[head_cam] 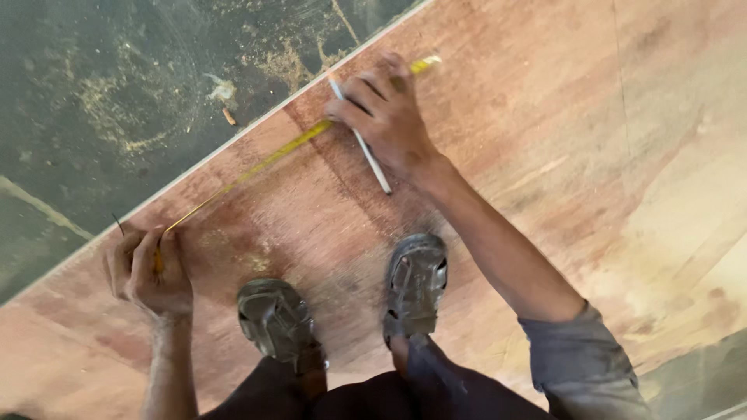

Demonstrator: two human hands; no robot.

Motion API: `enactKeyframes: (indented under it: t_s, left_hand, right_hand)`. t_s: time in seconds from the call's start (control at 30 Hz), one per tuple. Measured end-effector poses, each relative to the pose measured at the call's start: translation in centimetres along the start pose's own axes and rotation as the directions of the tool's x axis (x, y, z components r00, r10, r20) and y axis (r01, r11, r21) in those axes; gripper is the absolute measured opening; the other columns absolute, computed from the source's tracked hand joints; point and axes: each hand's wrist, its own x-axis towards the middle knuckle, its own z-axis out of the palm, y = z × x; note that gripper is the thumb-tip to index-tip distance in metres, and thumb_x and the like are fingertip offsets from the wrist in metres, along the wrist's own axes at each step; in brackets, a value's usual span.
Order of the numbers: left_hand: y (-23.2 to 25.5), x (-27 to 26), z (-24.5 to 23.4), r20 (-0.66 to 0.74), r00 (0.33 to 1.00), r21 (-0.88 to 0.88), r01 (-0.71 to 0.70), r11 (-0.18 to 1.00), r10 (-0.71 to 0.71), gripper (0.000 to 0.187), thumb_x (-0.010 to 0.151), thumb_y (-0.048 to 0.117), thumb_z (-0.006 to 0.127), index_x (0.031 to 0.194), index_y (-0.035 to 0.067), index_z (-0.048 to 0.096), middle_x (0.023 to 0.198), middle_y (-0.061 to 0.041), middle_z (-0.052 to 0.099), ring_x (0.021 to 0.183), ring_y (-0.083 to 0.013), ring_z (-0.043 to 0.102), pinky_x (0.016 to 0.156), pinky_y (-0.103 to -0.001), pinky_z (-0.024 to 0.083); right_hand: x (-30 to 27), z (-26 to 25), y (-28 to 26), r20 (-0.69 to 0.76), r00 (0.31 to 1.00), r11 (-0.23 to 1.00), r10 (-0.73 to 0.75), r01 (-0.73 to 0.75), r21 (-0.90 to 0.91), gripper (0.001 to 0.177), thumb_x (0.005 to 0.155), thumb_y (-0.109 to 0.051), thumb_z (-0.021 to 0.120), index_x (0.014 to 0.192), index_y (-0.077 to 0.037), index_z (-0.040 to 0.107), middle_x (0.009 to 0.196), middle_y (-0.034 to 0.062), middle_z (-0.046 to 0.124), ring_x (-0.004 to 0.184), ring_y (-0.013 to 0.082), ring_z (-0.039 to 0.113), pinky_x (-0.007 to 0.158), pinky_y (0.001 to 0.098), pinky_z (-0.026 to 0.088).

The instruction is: The person measures a large wooden board using a yellow tape measure and marks specific points with a pencil. They repeatedly extend the tape measure across the board's surface, hold it in place, and make small marks to indicate measurements.

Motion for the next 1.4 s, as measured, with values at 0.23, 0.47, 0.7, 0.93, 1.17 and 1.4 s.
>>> enactKeyframes:
  t_s: [0.23,0.47,0.7,0.93,1.17,1.4]
  left_hand:
    - [-0.5,-0.1,2.2,-0.184,0.983,0.041,-0.011,0.999,0.019,0.010,0.103,0.008,0.086,0.106,0.003,0.078,0.108,-0.013,0.066,0.109,-0.0327,0.062,0.097,-0.047,0.052]
    - [0.8,0.9,1.7,-0.180,0.983,0.010,-0.032,0.999,0.033,0.012,0.107,0.011,0.083,0.108,0.002,0.076,0.110,-0.014,0.065,0.111,-0.0337,0.061,0.102,-0.049,0.054]
    - [1.7,1.0,1.9,-0.166,0.986,-0.009,-0.010,1.000,0.009,0.008,0.107,0.002,0.080,0.108,-0.002,0.074,0.111,-0.016,0.065,0.109,-0.0349,0.062,0.098,-0.048,0.054]
    - [2.4,0.7,2.0,-0.133,0.991,0.006,-0.023,1.000,0.024,0.008,0.109,0.001,0.076,0.108,-0.005,0.071,0.112,-0.017,0.063,0.110,-0.0346,0.060,0.097,-0.047,0.051]
    - [0.8,0.3,2.4,-0.117,0.992,0.059,-0.043,0.997,0.049,0.021,0.117,0.014,0.071,0.107,-0.004,0.070,0.114,-0.018,0.063,0.113,-0.0349,0.059,0.096,-0.047,0.051]
    - [1.0,-0.1,2.5,-0.105,0.993,0.055,-0.039,0.998,0.045,0.022,0.112,0.017,0.067,0.109,-0.004,0.072,0.114,-0.018,0.064,0.113,-0.0348,0.060,0.096,-0.049,0.051]
  right_hand:
    - [-0.1,0.9,-1.5,-0.086,0.992,0.991,0.097,-0.104,-0.080,0.030,0.102,-0.012,0.075,0.128,-0.025,0.068,0.139,0.0030,0.060,0.137,0.0263,0.049,0.126,0.0533,0.025]
    - [-0.6,1.5,-2.3,-0.020,0.992,0.990,0.126,-0.127,-0.059,0.034,0.106,-0.009,0.069,0.137,-0.020,0.064,0.157,0.0058,0.052,0.150,0.0278,0.041,0.129,0.0500,0.030]
    - [-0.8,1.0,-2.6,-0.008,0.990,0.990,0.138,-0.138,0.003,0.030,0.105,-0.011,0.068,0.134,-0.019,0.066,0.157,0.0074,0.052,0.149,0.0283,0.041,0.128,0.0521,0.033]
    - [-1.0,1.1,-2.0,0.010,0.995,0.995,0.098,-0.098,0.013,0.033,0.107,-0.009,0.067,0.139,-0.017,0.064,0.159,0.0099,0.048,0.151,0.0312,0.039,0.128,0.0560,0.030]
    - [-1.4,1.9,-2.1,0.024,0.996,0.996,0.088,-0.089,0.018,0.036,0.106,-0.010,0.069,0.141,-0.018,0.063,0.160,0.0097,0.047,0.152,0.0326,0.037,0.128,0.0587,0.029]
    - [-1.5,1.9,-2.1,0.005,0.998,0.996,0.065,-0.065,0.065,0.040,0.105,-0.010,0.070,0.144,-0.016,0.061,0.162,0.0112,0.041,0.153,0.0350,0.036,0.128,0.0593,0.027]
